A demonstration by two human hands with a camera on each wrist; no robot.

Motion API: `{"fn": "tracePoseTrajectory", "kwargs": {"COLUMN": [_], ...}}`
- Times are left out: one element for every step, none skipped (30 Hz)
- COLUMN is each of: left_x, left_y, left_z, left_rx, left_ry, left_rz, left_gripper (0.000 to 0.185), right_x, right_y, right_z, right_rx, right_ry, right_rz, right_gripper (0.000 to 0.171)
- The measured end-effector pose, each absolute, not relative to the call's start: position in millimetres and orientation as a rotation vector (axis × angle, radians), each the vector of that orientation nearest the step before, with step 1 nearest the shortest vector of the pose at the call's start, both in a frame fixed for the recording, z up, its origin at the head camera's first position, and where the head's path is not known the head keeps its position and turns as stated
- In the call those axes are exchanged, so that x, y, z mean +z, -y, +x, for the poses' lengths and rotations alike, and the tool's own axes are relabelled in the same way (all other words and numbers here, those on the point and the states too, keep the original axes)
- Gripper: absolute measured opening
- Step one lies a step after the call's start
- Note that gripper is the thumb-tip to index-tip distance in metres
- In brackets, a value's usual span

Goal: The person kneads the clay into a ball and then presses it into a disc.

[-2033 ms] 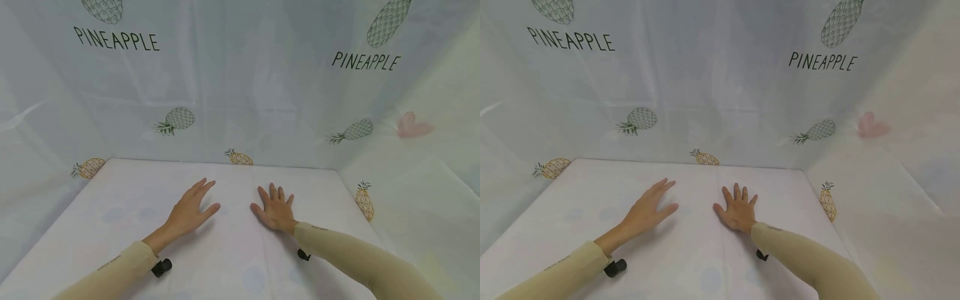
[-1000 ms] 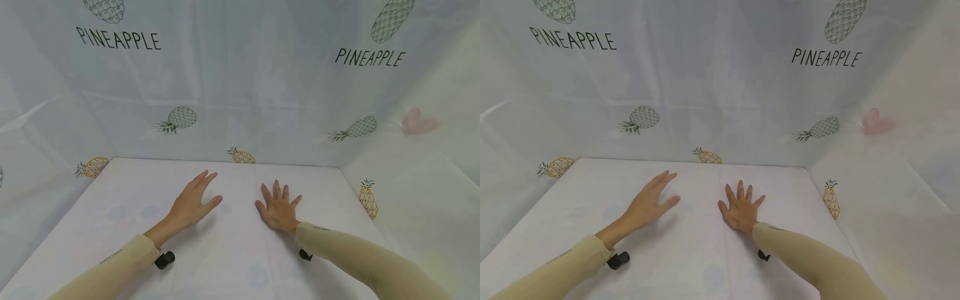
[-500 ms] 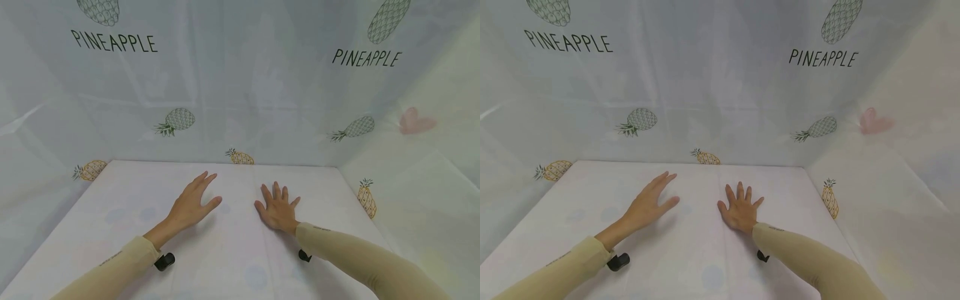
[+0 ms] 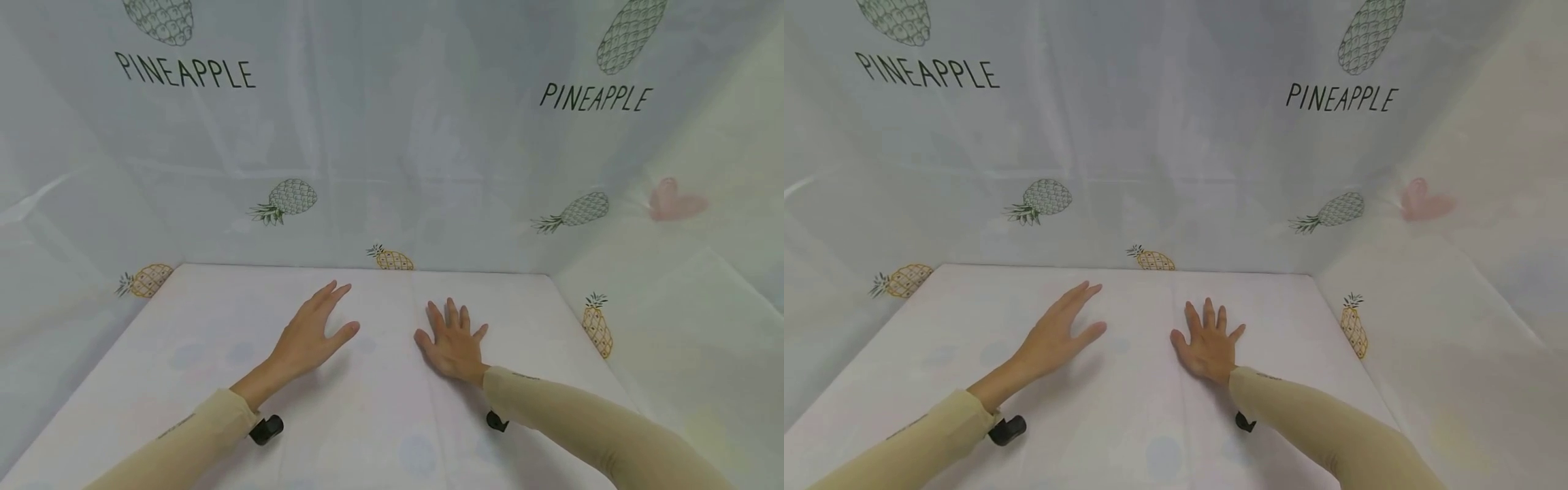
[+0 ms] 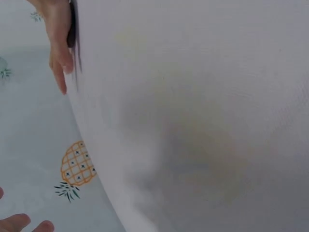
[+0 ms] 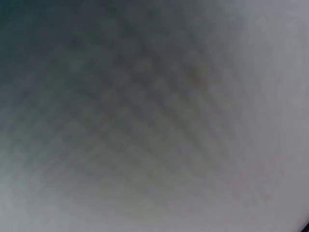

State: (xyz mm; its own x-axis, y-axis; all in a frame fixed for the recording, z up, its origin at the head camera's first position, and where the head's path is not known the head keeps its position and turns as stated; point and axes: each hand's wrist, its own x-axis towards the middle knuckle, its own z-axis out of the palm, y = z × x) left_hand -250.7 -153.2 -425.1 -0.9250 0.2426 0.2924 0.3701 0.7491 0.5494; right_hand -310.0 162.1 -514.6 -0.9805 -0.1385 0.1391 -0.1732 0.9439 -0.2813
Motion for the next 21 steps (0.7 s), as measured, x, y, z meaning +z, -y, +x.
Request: {"fn": "tracePoseTrajectory", "kwargs": {"left_x": [-425.0,-424.7,-424.6,-424.7,-424.6,-424.4,-424.2,-423.6,-423.1,-422.6,-421.9,-421.0,-420.0,-419.2,-418.5,-418.0,-417.8,-418.1,-418.8,-420.1,-421.8], "left_y": [152.6,152.0,151.7,151.6,151.7,151.9,152.2,152.4,152.6,152.8,152.9,152.9,152.9,152.9,153.0,153.1,153.3,153.5,154.0,154.7,155.6], "left_z": [-251.0,-251.2,-251.2,-251.1,-251.1,-250.9,-251.0,-250.9,-251.1,-250.9,-250.8,-250.6,-250.4,-250.1,-249.9,-249.6,-249.1,-248.7,-248.3,-247.9,-247.5], "left_rx": [-0.928,-0.932,-0.931,-0.93,-0.929,-0.925,-0.921,-0.919,-0.912,-0.909,-0.906,-0.905,-0.906,-0.906,-0.904,-0.909,-0.916,-0.919,-0.918,-0.916,-0.914], "left_ry": [2.745,2.746,2.748,2.75,2.751,2.751,2.751,2.751,2.752,2.752,2.751,2.751,2.75,2.749,2.748,2.746,2.748,2.75,2.754,2.758,2.761], "left_rz": [-0.494,-0.499,-0.502,-0.5,-0.498,-0.494,-0.492,-0.491,-0.492,-0.494,-0.497,-0.499,-0.5,-0.5,-0.499,-0.498,-0.495,-0.493,-0.49,-0.485,-0.48], "left_gripper": [0.078,0.078,0.078,0.078,0.078,0.078,0.078,0.078,0.078,0.079,0.079,0.079,0.079,0.078,0.078,0.078,0.078,0.078,0.078,0.078,0.079], "right_x": [-514.8,-514.4,-514.1,-513.8,-513.7,-513.8,-513.6,-513.1,-512.7,-512.2,-511.5,-510.6,-509.7,-509.0,-508.3,-507.4,-506.9,-506.5,-507.1,-508.2,-508.6], "right_y": [-162.0,-161.6,-161.3,-160.9,-160.6,-160.4,-160.1,-159.9,-159.6,-159.5,-159.5,-159.3,-159.0,-158.9,-158.4,-158.2,-157.9,-157.3,-156.7,-155.9,-154.9], "right_z": [-309.5,-309.1,-308.6,-308.1,-308.0,-308.0,-308.2,-308.2,-308.4,-307.9,-307.7,-307.5,-307.7,-307.9,-308.1,-308.0,-308.2,-308.4,-308.6,-308.3,-307.8], "right_rx": [0.452,0.464,0.47,0.476,0.478,0.47,0.461,0.443,0.419,0.402,0.386,0.371,0.355,0.343,0.341,0.348,0.35,0.357,0.36,0.369,0.385], "right_ry": [2.975,2.968,2.96,2.954,2.951,2.954,2.959,2.966,2.972,2.975,2.975,2.975,2.977,2.979,2.979,2.977,2.978,2.978,2.981,2.982,2.983], "right_rz": [0.233,0.227,0.224,0.225,0.228,0.231,0.235,0.236,0.236,0.239,0.239,0.237,0.232,0.227,0.225,0.226,0.228,0.23,0.232,0.238,0.248], "right_gripper": [0.079,0.078,0.078,0.077,0.077,0.077,0.077,0.077,0.078,0.077,0.077,0.076,0.076,0.076,0.075,0.075,0.075,0.075,0.075,0.075,0.075]}}
